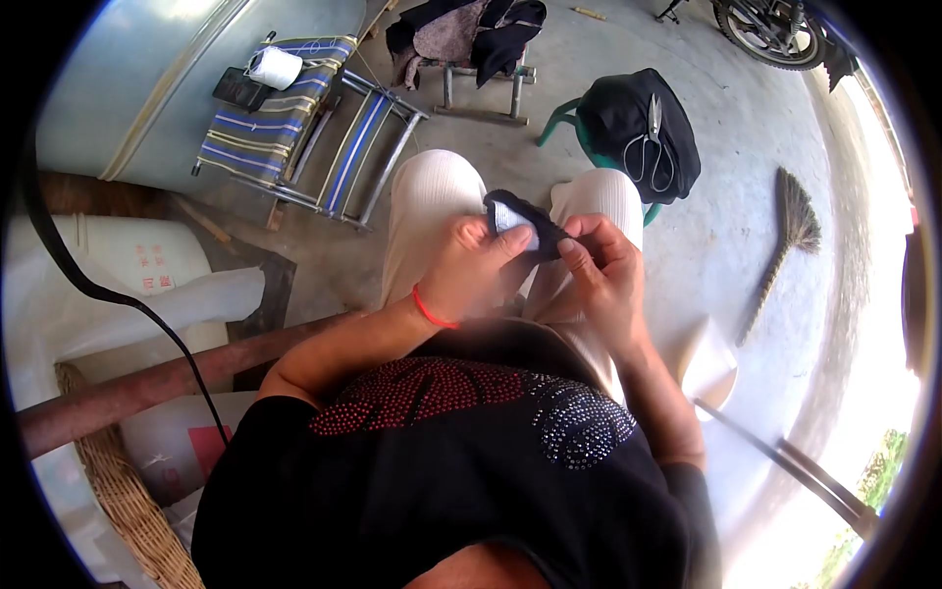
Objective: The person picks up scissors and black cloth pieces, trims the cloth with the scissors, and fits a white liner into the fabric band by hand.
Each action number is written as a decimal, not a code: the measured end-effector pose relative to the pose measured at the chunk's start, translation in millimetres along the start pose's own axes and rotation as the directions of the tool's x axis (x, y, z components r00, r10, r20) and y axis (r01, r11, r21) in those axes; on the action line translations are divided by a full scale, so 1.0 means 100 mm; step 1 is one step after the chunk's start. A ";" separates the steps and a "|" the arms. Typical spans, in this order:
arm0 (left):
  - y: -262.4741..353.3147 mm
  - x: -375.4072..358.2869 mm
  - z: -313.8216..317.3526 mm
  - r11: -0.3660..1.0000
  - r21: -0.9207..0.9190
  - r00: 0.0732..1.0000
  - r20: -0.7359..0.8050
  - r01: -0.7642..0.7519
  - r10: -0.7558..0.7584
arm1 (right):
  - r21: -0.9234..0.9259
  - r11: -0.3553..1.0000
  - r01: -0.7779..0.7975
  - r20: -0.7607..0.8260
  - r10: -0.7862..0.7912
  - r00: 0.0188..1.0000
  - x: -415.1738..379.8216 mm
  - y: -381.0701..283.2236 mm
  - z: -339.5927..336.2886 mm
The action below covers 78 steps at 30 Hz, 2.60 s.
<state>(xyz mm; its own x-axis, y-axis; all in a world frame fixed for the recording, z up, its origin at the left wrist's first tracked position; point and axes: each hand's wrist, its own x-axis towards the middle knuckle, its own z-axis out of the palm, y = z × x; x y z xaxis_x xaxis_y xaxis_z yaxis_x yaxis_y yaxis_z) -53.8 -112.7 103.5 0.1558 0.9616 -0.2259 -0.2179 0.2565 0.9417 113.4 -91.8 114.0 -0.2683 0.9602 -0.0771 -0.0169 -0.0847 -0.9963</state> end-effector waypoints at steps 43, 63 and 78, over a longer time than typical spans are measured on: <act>0.01 0.65 0.03 0.863 -0.505 0.969 0.206 -0.014 0.137 | 0.201 0.945 -0.258 0.105 0.241 0.965 0.54 -0.08 -0.14; 0.19 1.85 -0.29 0.947 -0.095 0.950 -0.094 -0.306 0.298 | -0.995 -0.058 -0.080 -0.050 -0.411 0.910 2.22 2.11 -2.05; 0.33 1.86 -0.41 0.843 0.401 0.819 -0.298 -0.358 0.490 | 0.122 0.989 0.088 0.026 -0.092 0.995 1.61 0.30 -0.69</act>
<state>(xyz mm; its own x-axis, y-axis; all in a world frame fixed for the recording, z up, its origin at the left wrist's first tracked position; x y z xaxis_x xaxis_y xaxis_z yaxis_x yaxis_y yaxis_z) -71.1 78.2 82.4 -0.2664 0.9425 0.2019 0.1464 -0.1674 0.9750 136.2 79.0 68.5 -0.2908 0.9566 0.0163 -0.1578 -0.0312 -0.9870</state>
